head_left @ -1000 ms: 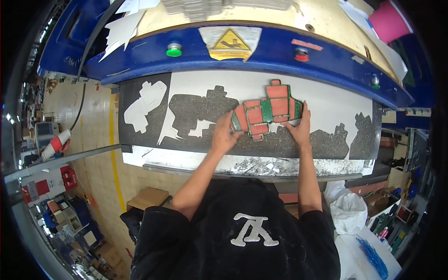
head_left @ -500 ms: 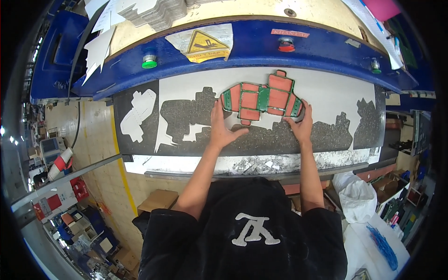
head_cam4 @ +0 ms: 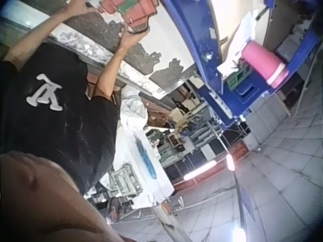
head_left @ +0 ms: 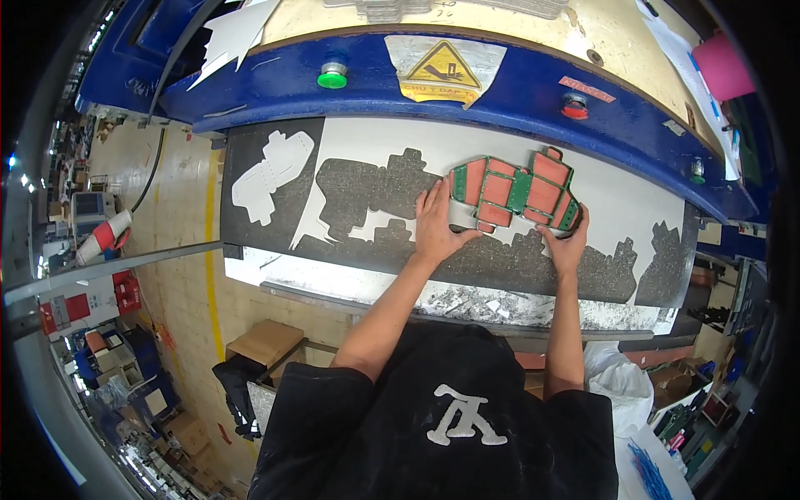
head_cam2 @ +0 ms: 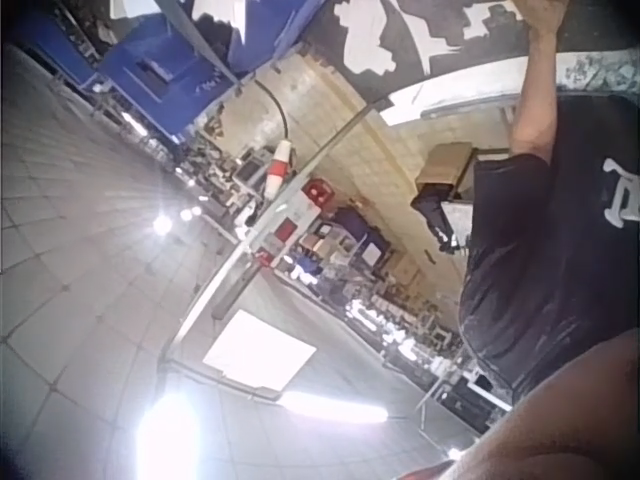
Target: Using a hydraulic die-cutting machine to cut shoe patterns from synthetic material sheets.
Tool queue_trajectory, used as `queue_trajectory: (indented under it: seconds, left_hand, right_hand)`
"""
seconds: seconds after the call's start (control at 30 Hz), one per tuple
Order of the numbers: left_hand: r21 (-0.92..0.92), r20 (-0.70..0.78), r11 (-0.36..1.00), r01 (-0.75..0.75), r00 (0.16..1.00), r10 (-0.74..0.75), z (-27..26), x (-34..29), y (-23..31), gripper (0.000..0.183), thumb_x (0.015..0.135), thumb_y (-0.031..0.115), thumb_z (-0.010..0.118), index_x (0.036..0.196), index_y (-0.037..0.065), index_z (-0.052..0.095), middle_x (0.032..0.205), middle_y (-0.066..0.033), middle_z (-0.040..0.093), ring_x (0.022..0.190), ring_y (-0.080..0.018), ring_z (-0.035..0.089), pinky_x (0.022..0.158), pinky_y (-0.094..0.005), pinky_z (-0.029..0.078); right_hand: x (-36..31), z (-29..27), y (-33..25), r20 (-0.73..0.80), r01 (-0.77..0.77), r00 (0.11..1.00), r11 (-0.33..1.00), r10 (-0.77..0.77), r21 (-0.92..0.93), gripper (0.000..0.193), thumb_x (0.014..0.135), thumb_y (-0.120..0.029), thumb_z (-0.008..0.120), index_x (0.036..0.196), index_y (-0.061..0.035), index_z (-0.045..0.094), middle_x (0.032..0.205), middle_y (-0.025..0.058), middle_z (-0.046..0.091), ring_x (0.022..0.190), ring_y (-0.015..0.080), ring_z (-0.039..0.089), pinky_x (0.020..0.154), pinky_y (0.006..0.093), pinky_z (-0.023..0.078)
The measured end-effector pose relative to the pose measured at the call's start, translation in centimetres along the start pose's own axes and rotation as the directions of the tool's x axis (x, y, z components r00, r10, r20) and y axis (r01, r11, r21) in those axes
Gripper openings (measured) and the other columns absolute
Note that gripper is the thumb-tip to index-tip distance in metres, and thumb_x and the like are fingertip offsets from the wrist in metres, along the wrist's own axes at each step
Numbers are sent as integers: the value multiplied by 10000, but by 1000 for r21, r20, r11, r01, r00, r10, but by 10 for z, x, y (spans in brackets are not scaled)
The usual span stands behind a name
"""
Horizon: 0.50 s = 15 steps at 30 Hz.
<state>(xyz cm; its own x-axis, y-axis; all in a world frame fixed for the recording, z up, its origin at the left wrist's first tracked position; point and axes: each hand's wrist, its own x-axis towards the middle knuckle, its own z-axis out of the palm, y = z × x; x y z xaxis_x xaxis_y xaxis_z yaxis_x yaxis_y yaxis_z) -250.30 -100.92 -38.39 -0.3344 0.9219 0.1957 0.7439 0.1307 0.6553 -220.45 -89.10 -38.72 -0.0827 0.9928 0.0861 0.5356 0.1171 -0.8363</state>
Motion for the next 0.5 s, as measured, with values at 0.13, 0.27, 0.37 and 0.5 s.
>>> queue_trajectory:
  seconds: [0.13,0.27,0.37,0.5]
  left_hand:
    - [-10,-10,1000,-12,1000,12,0,1,6,1417,559,609,994,1605,-94,347,1568,-302,526,1506,-392,481,1298,-554,250]
    - [6,-29,1000,25,999,-24,1,0,9,1396,530,575,1015,1596,-63,378,1547,-283,550,1489,-401,494,1292,-560,257]
    - [73,22,995,61,998,-63,-8,15,24,1226,620,528,1010,1576,-2,454,1507,-259,589,1433,-399,542,1266,-538,288]
    - [53,-444,951,305,860,-251,10,-3,6,974,763,404,957,1533,17,503,1458,-239,610,1398,-404,544,1215,-568,334]
  right_hand:
    - [2,-1,4,-3,35,999,998,-35,60,1214,629,-177,1062,1610,-18,365,1471,194,607,1339,309,608,1149,414,486]
    - [1,2,-1,-44,46,998,999,-46,7,1198,615,-200,1067,1588,-11,394,1521,209,550,1362,322,581,1158,427,477]
    - [-16,2,-3,-102,-61,993,995,53,-76,1164,610,-186,1069,1555,36,425,1460,231,577,1342,342,590,1148,436,479]
    - [-107,29,-49,-90,10,995,973,-32,-230,874,645,-354,1042,1292,53,618,1190,207,676,1085,375,653,993,471,511]
